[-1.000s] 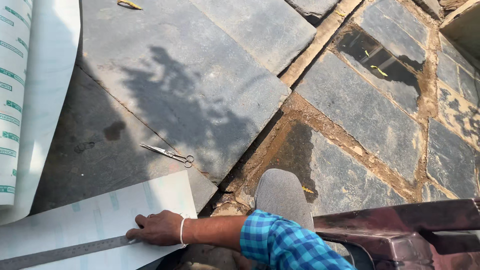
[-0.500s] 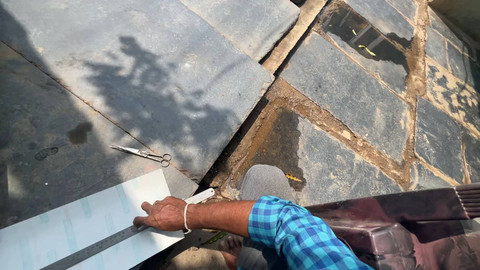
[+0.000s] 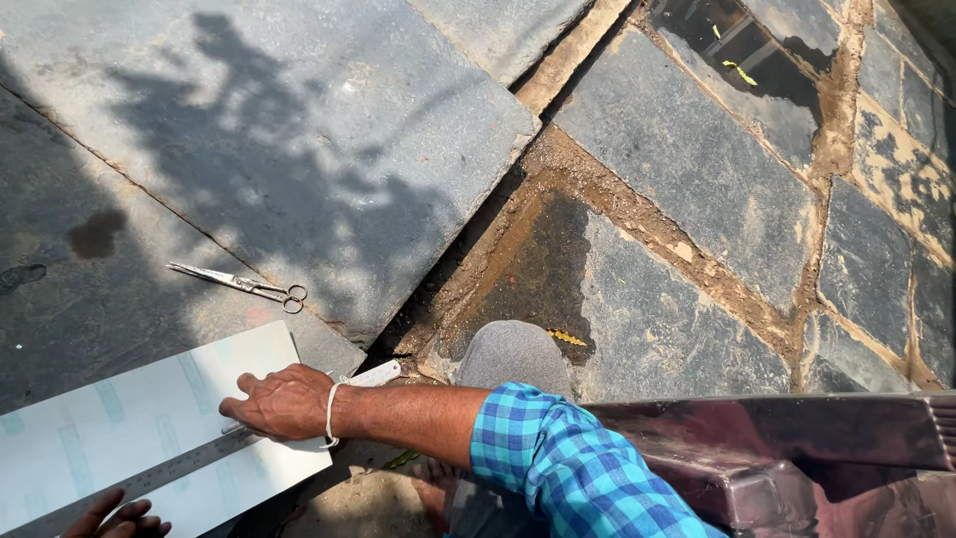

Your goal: The person measures and marks a roll of white insulation material using a metal ruler and a marker. They then use scissors to cut the material along the marked lines into rectangular strips. The person repeats the measuring, marking, and cutting process to produce multiple pieces.

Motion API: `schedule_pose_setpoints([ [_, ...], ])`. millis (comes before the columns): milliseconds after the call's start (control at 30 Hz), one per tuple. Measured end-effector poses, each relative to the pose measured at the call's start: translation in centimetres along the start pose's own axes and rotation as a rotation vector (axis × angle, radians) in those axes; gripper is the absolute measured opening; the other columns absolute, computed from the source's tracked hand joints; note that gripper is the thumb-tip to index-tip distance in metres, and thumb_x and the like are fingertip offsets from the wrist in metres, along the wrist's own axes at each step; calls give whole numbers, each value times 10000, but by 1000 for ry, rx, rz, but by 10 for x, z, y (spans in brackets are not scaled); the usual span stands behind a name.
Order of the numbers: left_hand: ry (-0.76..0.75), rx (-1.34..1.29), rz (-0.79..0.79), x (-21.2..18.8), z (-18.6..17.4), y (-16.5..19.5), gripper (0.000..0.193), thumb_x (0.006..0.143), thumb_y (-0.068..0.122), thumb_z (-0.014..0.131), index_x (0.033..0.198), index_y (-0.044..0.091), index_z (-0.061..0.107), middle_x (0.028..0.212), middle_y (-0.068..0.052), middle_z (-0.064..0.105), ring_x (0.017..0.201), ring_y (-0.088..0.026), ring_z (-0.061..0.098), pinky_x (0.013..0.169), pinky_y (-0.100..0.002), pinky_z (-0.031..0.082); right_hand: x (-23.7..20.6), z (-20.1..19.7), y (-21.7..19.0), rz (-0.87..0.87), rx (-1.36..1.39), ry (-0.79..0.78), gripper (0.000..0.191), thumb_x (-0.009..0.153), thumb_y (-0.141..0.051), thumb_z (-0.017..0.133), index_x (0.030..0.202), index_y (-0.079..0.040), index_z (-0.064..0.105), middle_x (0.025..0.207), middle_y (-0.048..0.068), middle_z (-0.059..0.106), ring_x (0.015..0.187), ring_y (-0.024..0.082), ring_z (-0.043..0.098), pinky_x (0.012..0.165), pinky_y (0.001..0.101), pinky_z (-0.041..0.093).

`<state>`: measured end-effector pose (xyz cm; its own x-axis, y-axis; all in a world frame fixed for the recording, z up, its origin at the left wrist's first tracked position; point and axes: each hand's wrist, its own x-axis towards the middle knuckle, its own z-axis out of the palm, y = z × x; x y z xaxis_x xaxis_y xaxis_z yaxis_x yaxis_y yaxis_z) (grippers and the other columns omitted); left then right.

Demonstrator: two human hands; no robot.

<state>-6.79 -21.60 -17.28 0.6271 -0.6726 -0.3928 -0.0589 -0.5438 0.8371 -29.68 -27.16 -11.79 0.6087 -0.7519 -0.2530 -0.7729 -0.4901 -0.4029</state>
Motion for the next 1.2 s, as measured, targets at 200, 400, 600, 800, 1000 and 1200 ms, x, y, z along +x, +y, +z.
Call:
schedule_pose_setpoints([
  [200, -157, 81, 426, -45, -20, -51, 188, 1034, -17, 515, 1167, -2, 648, 1084, -130, 667, 977, -196, 625, 908, -376, 530, 23, -3, 49, 149, 95, 189, 304, 996, -358, 612, 1036, -65, 680, 901, 113, 656, 731, 240, 687, 633, 447, 580],
  [400, 18, 632, 313, -25, -37, -41, 970, 871, 390, 894, 1580, 50, 326, 1562, -245, 217, 1420, -449, 215, 1107, -699, 226, 15, -6, 67, 160, 34, 176, 218, 980, -263, 687, 1017, -49, 713, 855, 151, 714, 812, 314, 707, 739, 518, 569],
  [600, 15, 788, 254, 1, -36, -30, 1093, 837, 636, 860, 1618, 134, 282, 1624, -237, 154, 1485, -465, 145, 1111, -742, 219, 2, 0, 49, 132, -67, -31, 234, 961, -260, 706, 1045, -42, 728, 886, 175, 742, 906, 325, 729, 852, 495, 573],
  [800, 62, 864, 310, 15, -35, -32, 1173, 776, 828, 785, 1618, 196, 268, 1641, -238, 134, 1482, -449, 149, 1126, -711, 224, -8, 10, 31, 140, -87, -229, 310, 924, -320, 751, 1126, -86, 729, 959, 168, 757, 948, 332, 735, 870, 486, 577],
  [1000, 61, 887, 320, 13, -35, -32, 1228, 754, 847, 796, 1641, 234, 207, 1661, -222, 103, 1491, -454, 132, 1122, -723, 218, -9, 16, 34, 151, -123, -229, 376, 898, -360, 771, 1166, -100, 723, 969, 161, 760, 941, 317, 740, 856, 492, 574],
  [1200, 48, 890, 369, 16, -38, -41, 1265, 753, 904, 764, 1659, 235, 187, 1683, -223, 74, 1504, -472, 130, 1111, -750, 219, -14, 17, 52, 163, -159, -180, 366, 905, -349, 775, 1161, -91, 734, 985, 162, 761, 954, 319, 732, 834, 497, 574],
])
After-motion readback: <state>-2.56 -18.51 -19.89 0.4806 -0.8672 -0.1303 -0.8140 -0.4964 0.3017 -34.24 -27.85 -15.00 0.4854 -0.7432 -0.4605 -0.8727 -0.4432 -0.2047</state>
